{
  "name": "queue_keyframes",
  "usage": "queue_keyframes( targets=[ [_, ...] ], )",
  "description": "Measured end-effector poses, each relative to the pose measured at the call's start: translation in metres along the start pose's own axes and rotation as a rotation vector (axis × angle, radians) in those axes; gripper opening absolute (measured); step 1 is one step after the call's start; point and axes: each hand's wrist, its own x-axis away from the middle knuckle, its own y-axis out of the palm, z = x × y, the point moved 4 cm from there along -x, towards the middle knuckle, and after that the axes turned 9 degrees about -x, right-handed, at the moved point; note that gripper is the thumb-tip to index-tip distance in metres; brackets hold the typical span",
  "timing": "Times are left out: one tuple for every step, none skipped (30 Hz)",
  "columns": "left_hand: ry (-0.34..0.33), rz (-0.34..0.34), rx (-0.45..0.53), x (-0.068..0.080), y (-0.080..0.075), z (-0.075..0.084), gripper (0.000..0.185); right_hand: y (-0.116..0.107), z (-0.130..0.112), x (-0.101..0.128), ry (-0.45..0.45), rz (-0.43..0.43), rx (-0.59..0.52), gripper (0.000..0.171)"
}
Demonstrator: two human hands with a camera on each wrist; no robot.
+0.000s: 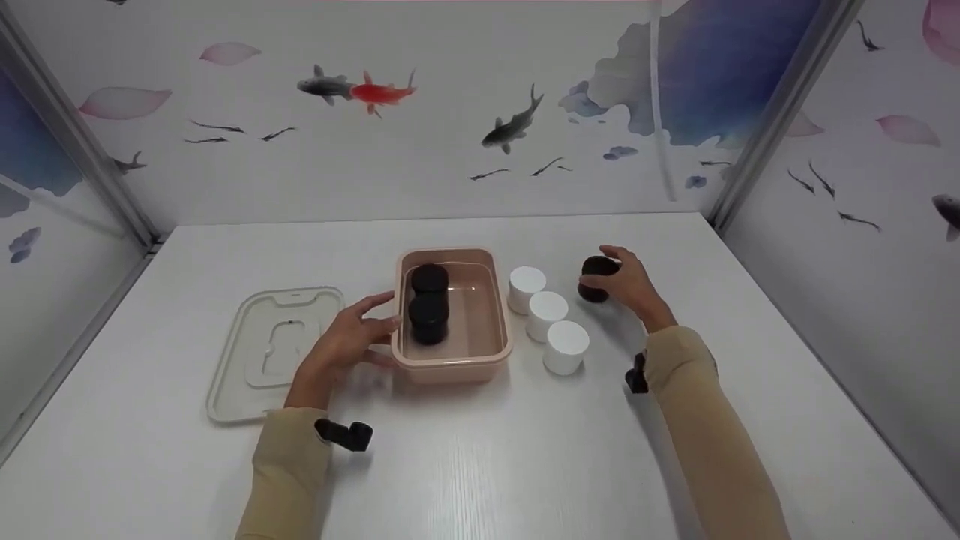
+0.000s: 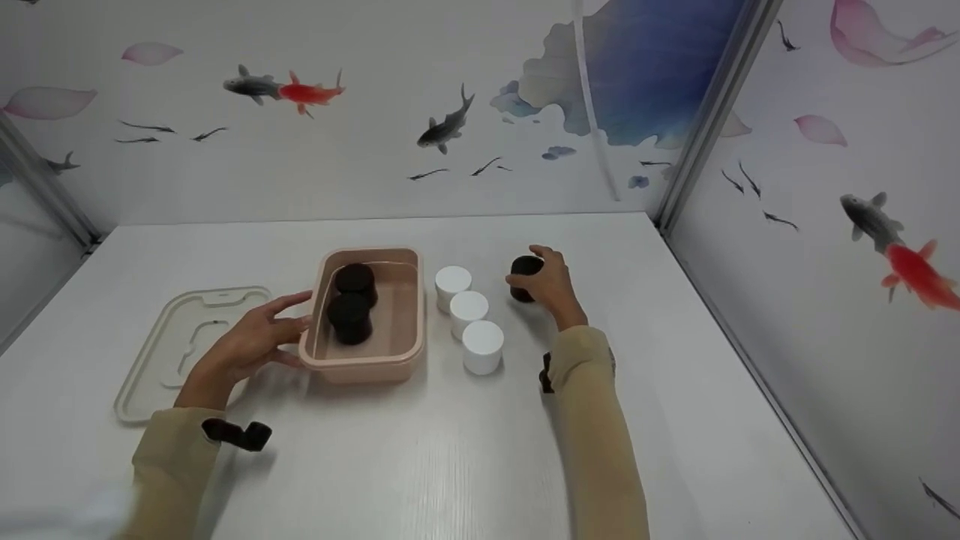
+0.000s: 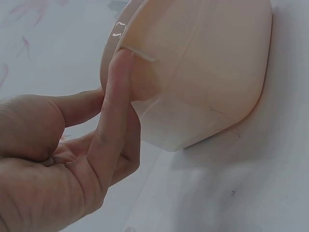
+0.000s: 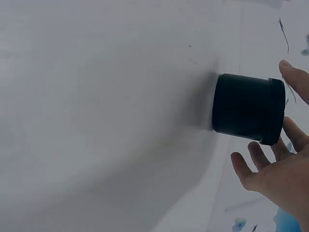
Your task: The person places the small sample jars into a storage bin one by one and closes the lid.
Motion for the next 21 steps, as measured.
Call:
queue_keyframes(
  targets=[
    [0.003,-0.004,0.0,0.0,0.0,0.0,0.062,0.0,0.002,0.0,0.007,-0.001,-0.004,0.082],
    [0.007,-0.006,0.004,0.0,0.0,0.0,0.062,0.0,0.004,-0.001,0.012,-0.003,-0.011,0.083],
    [0.009,-0.007,0.007,0.0,0.0,0.0,0.062,-0.001,0.006,-0.001,0.016,-0.005,-0.016,0.084],
    [0.014,-0.011,0.006,0.0,0.001,0.0,0.062,-0.001,0.007,-0.001,0.02,-0.008,-0.019,0.085],
    [0.02,-0.016,0.004,0.0,0.001,0.0,0.062,-0.001,0.009,-0.002,0.023,-0.01,-0.022,0.085],
    [0.021,-0.017,-0.001,0.0,0.001,0.0,0.062,-0.001,0.01,-0.002,0.026,-0.012,-0.027,0.086],
    [0.021,-0.017,-0.007,0.0,0.001,0.0,0.062,-0.002,0.011,-0.002,0.03,-0.012,-0.029,0.086],
    [0.022,-0.017,-0.008,0.0,0.001,0.001,0.062,-0.002,0.012,-0.002,0.034,-0.012,-0.031,0.086],
    [0.022,-0.018,-0.01,0.0,0.001,0.001,0.062,-0.003,0.012,-0.001,0.039,-0.01,-0.03,0.086],
    [0.022,-0.02,-0.014,0.0,0.001,0.001,0.062,-0.003,0.013,-0.001,0.044,-0.008,-0.03,0.086],
    [0.022,-0.022,-0.014,0.0,0.001,0.001,0.062,-0.003,0.013,0.0,0.048,-0.004,-0.03,0.086],
    [0.019,-0.023,-0.013,0.0,0.001,0.001,0.063,-0.004,0.013,0.0,0.05,-0.002,-0.034,0.086],
    [0.017,-0.023,-0.012,0.0,0.001,0.001,0.063,-0.004,0.013,0.0,0.052,0.003,-0.031,0.087],
    [0.014,-0.024,-0.011,-0.001,0.001,0.001,0.063,-0.004,0.012,0.0,0.052,0.005,-0.03,0.087],
    [0.01,-0.023,-0.01,-0.001,0.001,0.001,0.063,-0.004,0.011,0.0,0.051,0.007,-0.028,0.087],
    [0.006,-0.022,-0.011,-0.001,0.001,0.001,0.063,-0.004,0.009,0.0,0.048,0.007,-0.022,0.088],
    [0.002,-0.02,-0.01,-0.001,0.001,0.001,0.063,-0.004,0.006,0.0,0.043,0.007,-0.017,0.088],
    [-0.003,-0.017,-0.009,-0.001,0.0,0.001,0.062,-0.005,0.004,0.0,0.037,0.007,-0.011,0.088],
    [-0.008,-0.014,-0.01,-0.001,0.0,0.0,0.062,-0.005,0.002,0.0,0.031,0.006,-0.005,0.087],
    [-0.013,-0.013,-0.008,-0.001,0.0,0.0,0.062,-0.005,-0.001,0.001,0.024,0.004,-0.004,0.087],
    [-0.016,-0.012,-0.007,-0.002,-0.001,0.0,0.062,-0.006,-0.004,0.001,0.016,0.001,-0.004,0.087]
  ],
)
